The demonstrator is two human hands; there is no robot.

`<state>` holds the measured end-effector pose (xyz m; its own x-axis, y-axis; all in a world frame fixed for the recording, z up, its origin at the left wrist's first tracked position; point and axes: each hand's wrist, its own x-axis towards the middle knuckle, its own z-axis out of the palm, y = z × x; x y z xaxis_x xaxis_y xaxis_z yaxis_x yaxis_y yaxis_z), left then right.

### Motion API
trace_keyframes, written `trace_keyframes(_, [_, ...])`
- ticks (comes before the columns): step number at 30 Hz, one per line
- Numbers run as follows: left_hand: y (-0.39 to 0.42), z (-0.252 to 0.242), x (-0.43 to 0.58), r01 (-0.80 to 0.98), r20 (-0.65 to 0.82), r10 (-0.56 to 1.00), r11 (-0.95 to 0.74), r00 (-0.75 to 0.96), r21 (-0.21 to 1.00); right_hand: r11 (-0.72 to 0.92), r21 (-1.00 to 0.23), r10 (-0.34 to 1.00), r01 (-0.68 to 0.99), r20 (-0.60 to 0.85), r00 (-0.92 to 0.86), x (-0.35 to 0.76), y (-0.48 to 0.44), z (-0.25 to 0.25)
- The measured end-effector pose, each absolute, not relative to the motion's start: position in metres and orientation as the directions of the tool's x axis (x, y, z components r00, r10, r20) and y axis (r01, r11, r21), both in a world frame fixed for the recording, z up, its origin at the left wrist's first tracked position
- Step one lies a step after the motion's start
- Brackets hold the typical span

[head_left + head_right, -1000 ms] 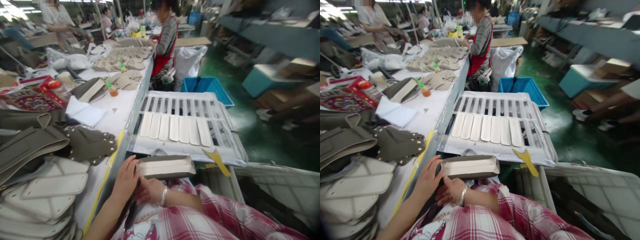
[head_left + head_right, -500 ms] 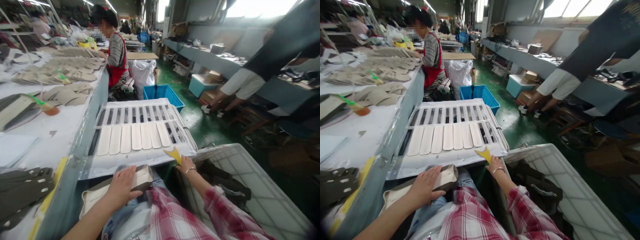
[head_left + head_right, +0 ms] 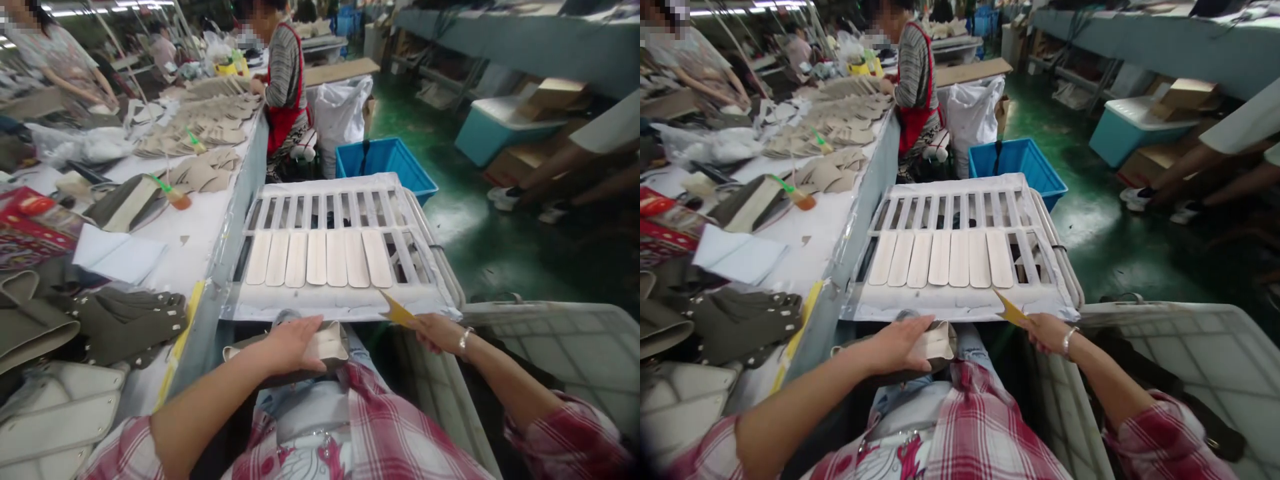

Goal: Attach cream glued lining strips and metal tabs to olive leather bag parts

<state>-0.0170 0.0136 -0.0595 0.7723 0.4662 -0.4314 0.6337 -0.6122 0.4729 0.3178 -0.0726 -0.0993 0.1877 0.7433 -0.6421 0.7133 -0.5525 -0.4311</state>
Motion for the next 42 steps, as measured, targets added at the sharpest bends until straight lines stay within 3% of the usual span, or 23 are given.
trace_keyframes(4, [0.047,-0.056,0.0,0.562,-0.54,0.219,-0.538,0.813,0.628,-0.659,-0.618,0.604,0.428,-0.774,-0.187,0.3,-0.081,-0.072])
trace_keyframes(7, [0.07,-0.062,0.013,0.495,-0.553,0.016,-0.468,0.833,0.732,-0.732,-0.595,0.512,0.332,-0.802,-0.309,0.28,-0.067,-0.061])
trace_keyframes(11, [0.087,-0.085,0.023,0.403,-0.455,-0.148,-0.282,0.878,0.87,-0.684,-0.588,0.495,0.432,-0.809,-0.317,0.261,-0.037,-0.061])
trace_keyframes(15, [0.089,-0.11,0.028,0.31,-0.311,-0.159,-0.033,0.937,0.95,-0.298,-0.711,0.714,0.637,-0.609,-0.346,0.246,-0.013,-0.066])
trace_keyframes(18, [0.088,-0.119,0.029,0.223,-0.211,-0.141,0.076,0.967,0.972,-0.154,-0.583,0.805,0.798,-0.542,-0.24,0.231,-0.003,-0.07])
trace_keyframes(21, [0.089,-0.123,0.026,0.179,-0.166,-0.146,0.082,0.975,0.98,-0.053,-0.402,0.873,0.914,-0.464,-0.154,0.214,0.003,-0.076])
trace_keyframes(23, [0.089,-0.128,0.022,0.194,-0.185,-0.111,0.068,0.976,0.979,0.015,-0.328,0.898,0.944,-0.411,-0.157,0.205,0.007,-0.08])
trace_keyframes(26, [0.088,-0.136,0.018,0.227,-0.224,-0.044,0.091,0.974,0.97,0.07,-0.317,0.91,0.946,-0.369,-0.19,0.195,0.013,-0.085])
trace_keyframes(31, [0.082,-0.141,0.017,0.188,-0.171,-0.08,0.335,0.982,0.923,0.118,-0.266,0.911,0.957,-0.354,-0.21,0.187,0.023,-0.084])
trace_keyframes(36, [0.079,-0.14,0.013,0.356,-0.299,-0.195,0.579,0.934,0.734,0.133,-0.273,0.914,0.953,-0.338,-0.224,0.185,0.021,-0.086])
trace_keyframes(42, [0.076,-0.148,0.006,0.527,-0.476,-0.278,0.655,0.834,0.542,0.099,-0.335,0.917,0.937,-0.336,-0.217,0.186,0.013,-0.089])
